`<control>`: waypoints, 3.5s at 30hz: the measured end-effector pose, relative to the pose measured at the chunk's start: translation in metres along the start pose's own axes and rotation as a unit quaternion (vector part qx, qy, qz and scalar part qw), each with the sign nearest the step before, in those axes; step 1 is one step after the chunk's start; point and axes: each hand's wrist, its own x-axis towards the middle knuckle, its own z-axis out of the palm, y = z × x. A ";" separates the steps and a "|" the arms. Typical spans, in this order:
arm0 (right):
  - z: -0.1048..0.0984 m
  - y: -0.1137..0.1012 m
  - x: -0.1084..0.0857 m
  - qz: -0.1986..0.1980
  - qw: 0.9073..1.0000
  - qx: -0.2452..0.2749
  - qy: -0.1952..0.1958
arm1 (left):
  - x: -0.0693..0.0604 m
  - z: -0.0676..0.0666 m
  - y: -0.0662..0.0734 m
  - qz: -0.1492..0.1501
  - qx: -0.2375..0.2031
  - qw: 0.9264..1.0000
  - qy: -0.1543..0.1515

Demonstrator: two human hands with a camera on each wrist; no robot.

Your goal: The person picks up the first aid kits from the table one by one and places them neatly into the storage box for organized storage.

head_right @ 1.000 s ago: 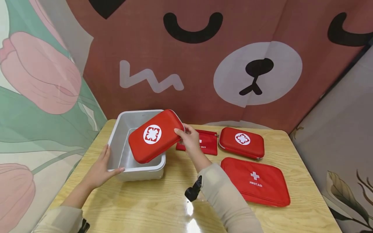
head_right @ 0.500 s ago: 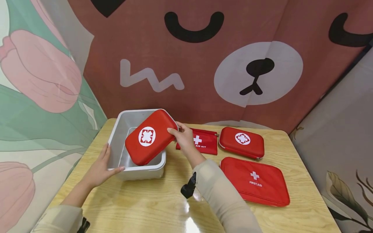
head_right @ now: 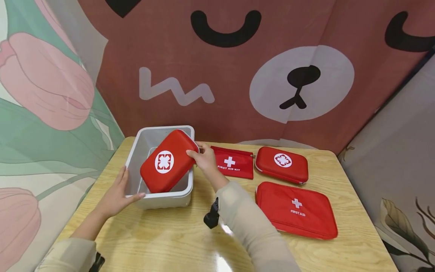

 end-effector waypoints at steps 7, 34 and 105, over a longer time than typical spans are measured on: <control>0.011 0.002 0.002 -0.032 0.998 -0.046 -0.036 | 0.000 0.000 -0.001 -0.004 -0.002 1.000 -0.001; 0.035 0.005 0.018 -0.054 0.964 -0.211 -0.150 | 0.002 -0.001 -0.001 -0.012 -0.004 1.000 0.000; -0.020 0.031 -0.005 -0.083 0.963 -0.256 -0.020 | 0.001 0.001 -0.002 0.017 -0.012 1.000 0.023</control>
